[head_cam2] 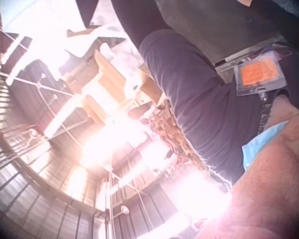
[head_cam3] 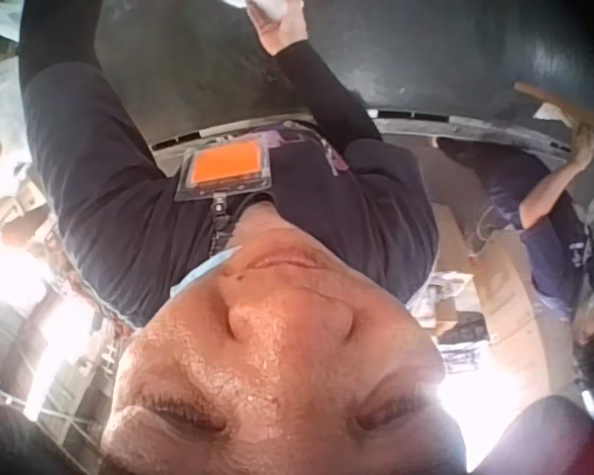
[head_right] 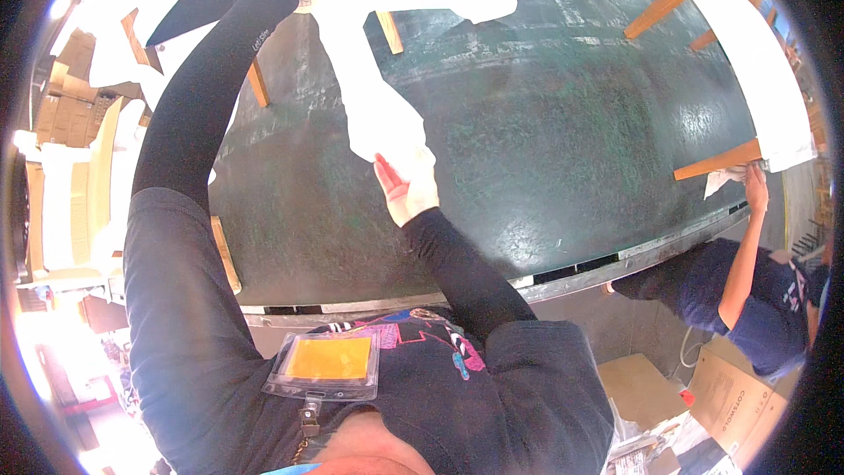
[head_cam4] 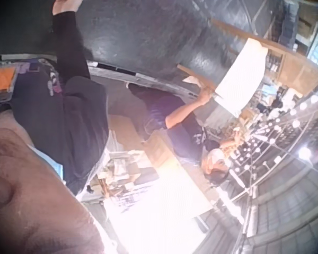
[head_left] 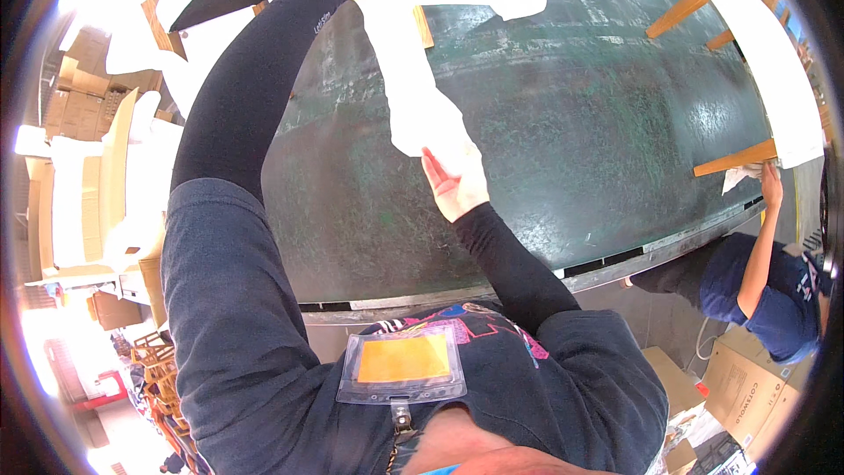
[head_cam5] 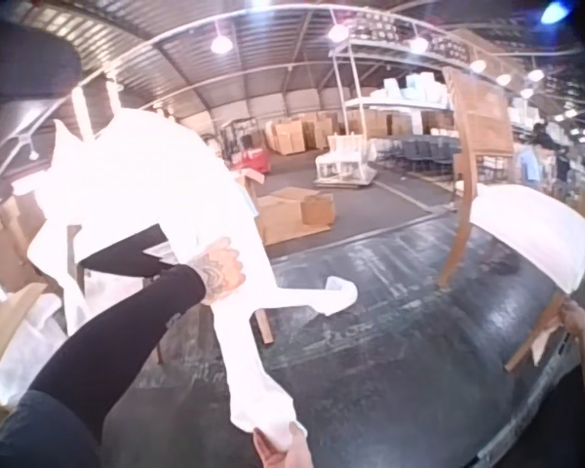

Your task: The person wraps wooden chairs with white protective foam and paper on a conveyor belt. They place foam sleeves on the chair legs, cover the chair with foam sheets, and add cardboard pieces for extra protection.

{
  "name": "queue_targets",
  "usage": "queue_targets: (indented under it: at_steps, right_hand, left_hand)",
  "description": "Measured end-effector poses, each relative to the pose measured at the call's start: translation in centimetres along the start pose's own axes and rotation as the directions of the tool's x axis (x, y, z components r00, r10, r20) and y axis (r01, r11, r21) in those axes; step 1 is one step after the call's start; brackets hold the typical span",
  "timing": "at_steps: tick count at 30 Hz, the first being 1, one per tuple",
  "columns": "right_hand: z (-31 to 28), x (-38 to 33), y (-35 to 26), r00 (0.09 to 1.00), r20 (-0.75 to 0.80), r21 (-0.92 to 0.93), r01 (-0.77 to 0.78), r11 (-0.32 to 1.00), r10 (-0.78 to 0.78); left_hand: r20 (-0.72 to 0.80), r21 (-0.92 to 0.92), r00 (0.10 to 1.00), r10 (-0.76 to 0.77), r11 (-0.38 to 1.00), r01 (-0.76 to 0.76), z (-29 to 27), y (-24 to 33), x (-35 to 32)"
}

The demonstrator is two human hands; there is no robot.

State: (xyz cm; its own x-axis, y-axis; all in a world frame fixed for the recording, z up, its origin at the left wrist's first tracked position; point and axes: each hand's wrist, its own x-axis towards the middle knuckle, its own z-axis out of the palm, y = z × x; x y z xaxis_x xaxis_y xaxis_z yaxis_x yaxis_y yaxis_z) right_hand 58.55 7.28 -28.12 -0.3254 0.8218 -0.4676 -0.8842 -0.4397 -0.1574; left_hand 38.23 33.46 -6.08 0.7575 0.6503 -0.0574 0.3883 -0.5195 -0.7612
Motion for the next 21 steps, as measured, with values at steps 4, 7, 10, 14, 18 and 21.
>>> queue_targets:
  at_steps: [4, 7, 10, 14, 18, 21]
  right_hand:
    - [1.7, 2.6, 1.9, 1.000, 0.020, 0.135, -0.020, 0.991, 0.017]
    - [1.2, 3.0, 3.0, 0.997, 0.077, 0.117, -0.011, 0.993, 0.002]
    - [0.5, 1.9, 3.7, 0.980, 0.178, 0.072, -0.107, 0.992, 0.093]
    - [3.8, 4.8, 3.0, 0.960, 0.274, 0.022, 0.053, 0.998, -0.057]
    - [3.8, 8.3, 2.1, 0.889, 0.457, -0.036, -0.006, 0.999, 0.022]
    - [2.7, 5.2, -0.4, 0.860, 0.486, -0.007, -0.175, 0.984, 0.157]
  left_hand:
    - [-0.041, -0.014, 0.999, -0.015, 1.000, 0.014, 3.2, 0.0, 1.9]
    - [-0.104, -0.038, 0.990, -0.091, 0.995, 0.088, 8.1, -0.2, 2.3]
    - [-0.117, -0.012, 0.974, -0.195, 0.981, 0.195, 11.9, -1.8, -1.2]
    - [0.125, -0.074, 0.953, -0.277, 0.955, 0.287, 8.8, 0.3, 1.4]
    - [-0.199, -0.009, 0.980, 0.013, 1.000, -0.015, 2.6, 0.0, 1.4]
    - [-0.097, -0.008, 0.995, -0.024, 1.000, 0.023, 1.7, -0.1, -0.4]
